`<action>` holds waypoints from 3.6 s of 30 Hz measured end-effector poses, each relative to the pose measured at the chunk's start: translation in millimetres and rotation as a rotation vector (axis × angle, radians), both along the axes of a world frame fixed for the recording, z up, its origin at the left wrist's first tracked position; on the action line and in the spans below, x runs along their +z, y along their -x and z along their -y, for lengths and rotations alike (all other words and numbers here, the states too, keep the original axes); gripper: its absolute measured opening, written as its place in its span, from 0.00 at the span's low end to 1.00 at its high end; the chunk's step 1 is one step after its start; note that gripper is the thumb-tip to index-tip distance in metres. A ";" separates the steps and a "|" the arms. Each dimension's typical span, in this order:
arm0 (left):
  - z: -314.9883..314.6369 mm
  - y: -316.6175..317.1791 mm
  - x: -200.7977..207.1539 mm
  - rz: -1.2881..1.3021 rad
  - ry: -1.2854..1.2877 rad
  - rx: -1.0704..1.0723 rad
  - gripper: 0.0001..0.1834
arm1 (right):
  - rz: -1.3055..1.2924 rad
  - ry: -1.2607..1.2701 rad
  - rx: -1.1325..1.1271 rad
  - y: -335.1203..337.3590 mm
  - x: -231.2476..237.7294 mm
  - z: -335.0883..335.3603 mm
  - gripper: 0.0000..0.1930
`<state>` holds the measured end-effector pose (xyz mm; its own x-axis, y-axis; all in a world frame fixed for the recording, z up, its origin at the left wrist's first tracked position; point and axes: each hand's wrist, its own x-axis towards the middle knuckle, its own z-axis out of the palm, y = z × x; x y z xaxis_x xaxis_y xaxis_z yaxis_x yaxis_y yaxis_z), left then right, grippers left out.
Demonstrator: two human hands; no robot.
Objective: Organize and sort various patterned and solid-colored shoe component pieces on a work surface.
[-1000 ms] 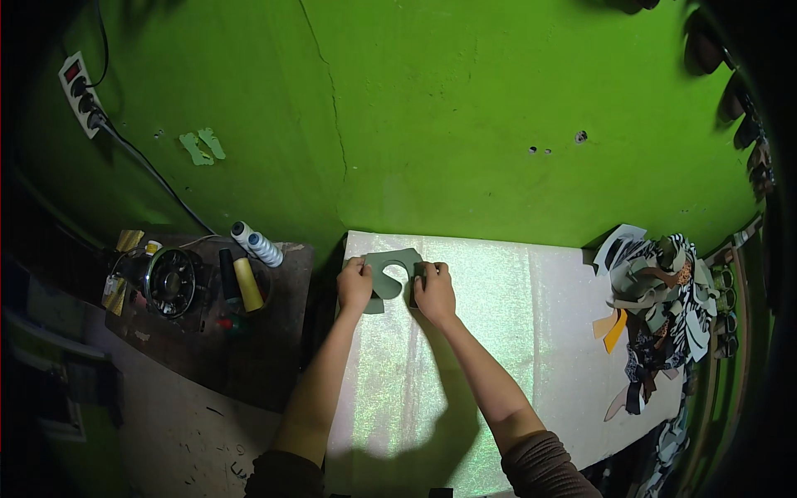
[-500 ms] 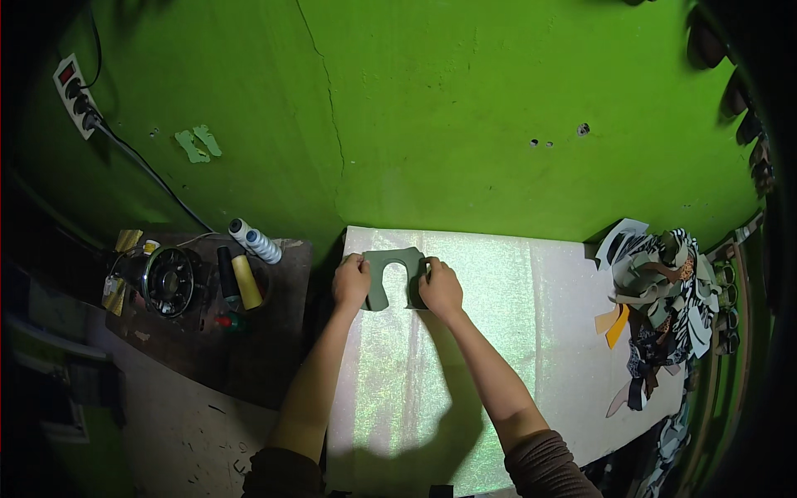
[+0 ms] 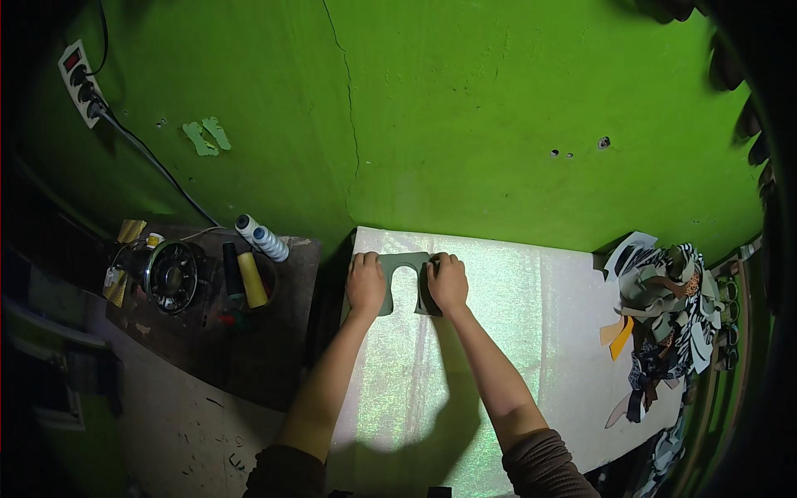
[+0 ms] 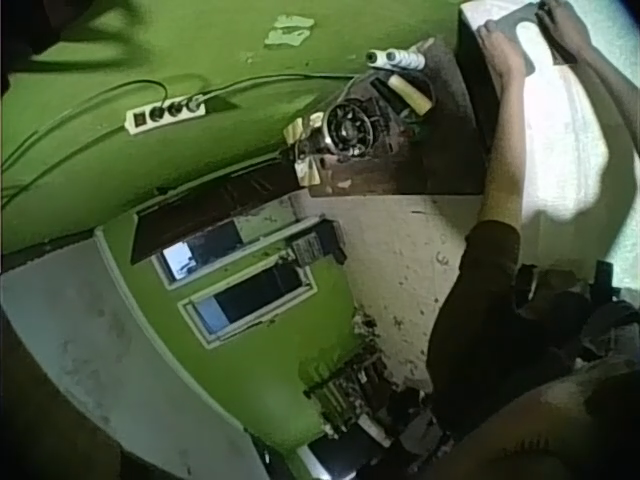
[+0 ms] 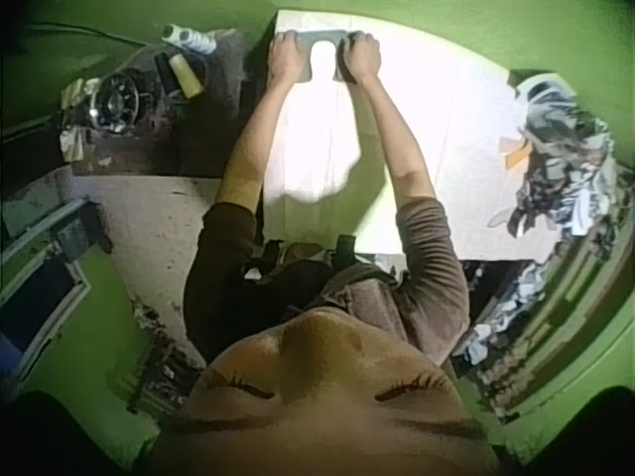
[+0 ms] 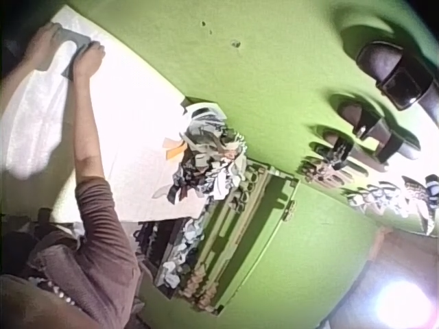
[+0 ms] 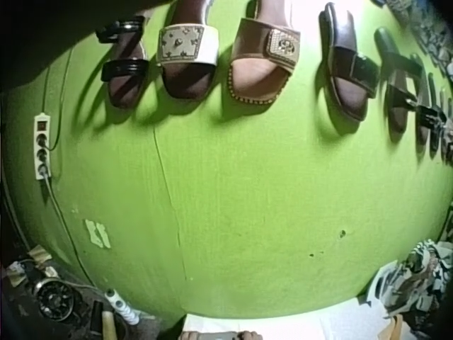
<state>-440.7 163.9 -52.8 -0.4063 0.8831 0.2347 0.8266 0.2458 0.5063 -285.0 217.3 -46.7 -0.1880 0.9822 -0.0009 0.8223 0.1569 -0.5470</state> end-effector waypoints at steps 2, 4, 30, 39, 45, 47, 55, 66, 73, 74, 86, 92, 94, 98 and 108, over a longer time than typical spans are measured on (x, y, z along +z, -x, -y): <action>0.4 1.1 4.2 0.025 -0.048 -0.016 0.08 | -0.027 -0.033 0.001 -1.9 0.2 -1.1 0.15; 1.5 1.9 9.6 0.049 -0.098 -0.033 0.07 | -0.054 -0.067 0.002 -2.2 1.1 -1.7 0.13; 11.3 -4.0 11.0 -0.044 0.085 0.029 0.13 | -0.037 -0.006 -0.078 -14.6 -0.1 20.2 0.15; 9.3 -8.4 5.9 0.110 0.137 0.051 0.20 | -0.198 0.069 -0.094 1.6 13.8 28.3 0.19; 30.2 -24.8 -4.1 -0.269 0.167 -0.097 0.32 | 0.208 -0.142 0.252 -7.0 -7.4 50.5 0.30; 38.8 -27.0 -25.4 -0.343 0.259 -0.173 0.35 | 0.240 -0.142 0.329 -13.3 -21.6 57.1 0.31; 90.0 -126.9 18.2 -0.294 0.006 -0.302 0.28 | -0.038 -0.234 0.238 -113.7 10.3 117.7 0.24; 169.6 -380.6 9.2 -0.059 0.135 -0.505 0.21 | -0.279 -0.047 0.167 -347.8 -16.3 206.4 0.19; 122.8 -534.9 48.8 0.094 -0.052 -0.522 0.19 | -0.265 -0.230 0.179 -497.3 51.9 157.8 0.15; 111.0 -556.1 62.5 0.097 -0.062 -0.533 0.19 | -0.233 -0.299 0.148 -518.8 66.5 150.8 0.13; 27.0 -599.8 144.0 -0.033 -0.237 -0.593 0.18 | 0.109 -0.675 0.145 -571.8 144.0 75.3 0.15; 3.0 -600.3 136.9 -0.074 -0.181 -0.560 0.19 | 0.504 -0.670 -0.066 -579.7 140.7 31.2 0.25; 1.4 -606.4 132.5 -0.026 -0.122 -0.557 0.18 | 0.534 -0.513 -0.058 -585.8 136.5 27.0 0.24; 17.8 -624.8 119.0 0.128 0.167 -0.555 0.17 | 0.260 -0.606 0.008 -601.4 157.2 57.7 0.20; 26.8 -685.5 83.7 0.348 0.274 -0.497 0.18 | 0.314 -0.698 -0.298 -718.7 163.7 128.2 0.17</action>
<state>244.8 137.1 30.9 0.0534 0.9940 -0.0958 0.6745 0.0349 0.7375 433.7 89.0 117.0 -0.0122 0.7846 0.6198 0.9817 0.1272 -0.1418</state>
